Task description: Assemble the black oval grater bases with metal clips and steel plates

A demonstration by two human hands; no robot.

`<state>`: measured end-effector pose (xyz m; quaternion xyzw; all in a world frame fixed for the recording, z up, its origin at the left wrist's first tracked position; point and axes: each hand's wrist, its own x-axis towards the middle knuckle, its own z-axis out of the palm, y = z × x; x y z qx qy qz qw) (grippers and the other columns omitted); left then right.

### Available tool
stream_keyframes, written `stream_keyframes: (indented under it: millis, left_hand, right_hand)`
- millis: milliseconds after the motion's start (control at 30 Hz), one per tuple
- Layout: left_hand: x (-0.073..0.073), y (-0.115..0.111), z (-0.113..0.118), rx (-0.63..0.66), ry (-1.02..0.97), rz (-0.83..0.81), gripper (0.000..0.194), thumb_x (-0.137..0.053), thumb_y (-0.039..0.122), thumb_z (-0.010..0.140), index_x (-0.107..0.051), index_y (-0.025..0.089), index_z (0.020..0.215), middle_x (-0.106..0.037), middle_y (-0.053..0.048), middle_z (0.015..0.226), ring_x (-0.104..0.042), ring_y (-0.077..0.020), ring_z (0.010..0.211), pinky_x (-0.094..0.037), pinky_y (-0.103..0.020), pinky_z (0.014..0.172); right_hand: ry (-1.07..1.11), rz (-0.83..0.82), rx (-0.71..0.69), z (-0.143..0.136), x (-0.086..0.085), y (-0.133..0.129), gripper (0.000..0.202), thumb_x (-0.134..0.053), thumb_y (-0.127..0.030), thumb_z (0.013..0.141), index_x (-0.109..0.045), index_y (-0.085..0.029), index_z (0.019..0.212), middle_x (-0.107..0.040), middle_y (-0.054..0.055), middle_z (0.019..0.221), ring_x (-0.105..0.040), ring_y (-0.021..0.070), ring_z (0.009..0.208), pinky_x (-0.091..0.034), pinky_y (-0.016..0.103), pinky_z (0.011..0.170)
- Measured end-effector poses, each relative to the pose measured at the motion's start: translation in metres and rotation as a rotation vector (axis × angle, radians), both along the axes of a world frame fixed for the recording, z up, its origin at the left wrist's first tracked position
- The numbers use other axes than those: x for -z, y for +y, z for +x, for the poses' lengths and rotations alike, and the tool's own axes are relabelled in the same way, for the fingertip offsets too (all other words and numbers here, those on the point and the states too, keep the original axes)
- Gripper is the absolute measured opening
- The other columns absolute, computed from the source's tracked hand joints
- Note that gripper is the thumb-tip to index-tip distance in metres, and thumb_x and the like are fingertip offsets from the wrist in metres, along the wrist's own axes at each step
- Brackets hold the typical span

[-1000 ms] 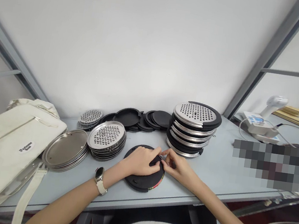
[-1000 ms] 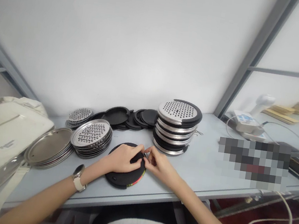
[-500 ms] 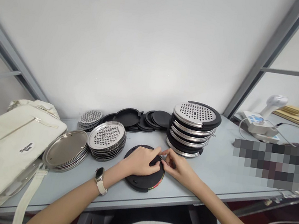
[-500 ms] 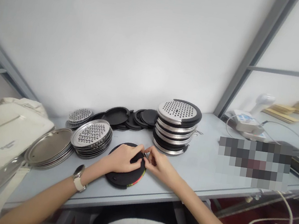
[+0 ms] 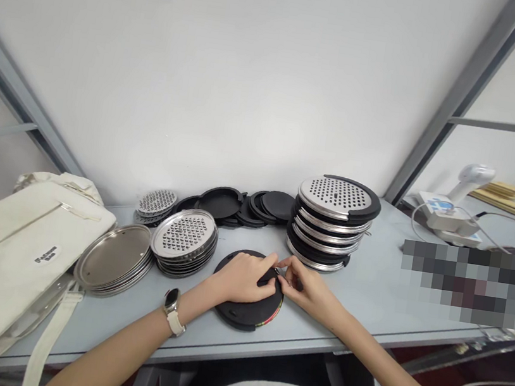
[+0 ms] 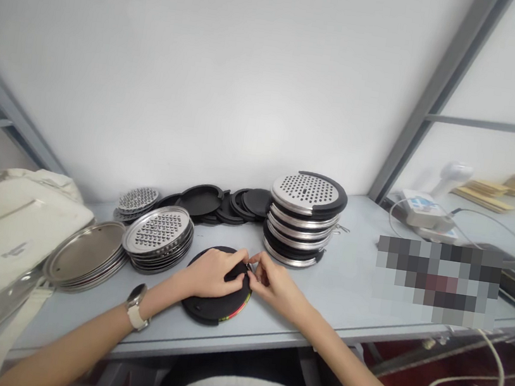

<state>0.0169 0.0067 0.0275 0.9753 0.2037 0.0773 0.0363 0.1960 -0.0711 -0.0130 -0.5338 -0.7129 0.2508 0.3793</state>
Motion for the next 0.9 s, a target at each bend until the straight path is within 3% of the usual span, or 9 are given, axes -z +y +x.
stream_keyframes:
  millis: [900]
  left_hand:
    - [-0.0003, 0.0, -0.0003, 0.002, -0.005, 0.001, 0.02, -0.045, 0.032, 0.086, -0.043, 0.02, 0.102, -0.065, -0.002, 0.073, -0.064, -0.0222, 0.067, -0.041, -0.028, 0.058]
  right_hand:
    - [-0.014, 0.002, 0.003, 0.0003, 0.0015, 0.0005, 0.017, -0.047, -0.03, 0.09, -0.045, -0.02, 0.103, -0.045, -0.005, 0.064, -0.044, 0.0123, 0.057, -0.037, 0.024, 0.055]
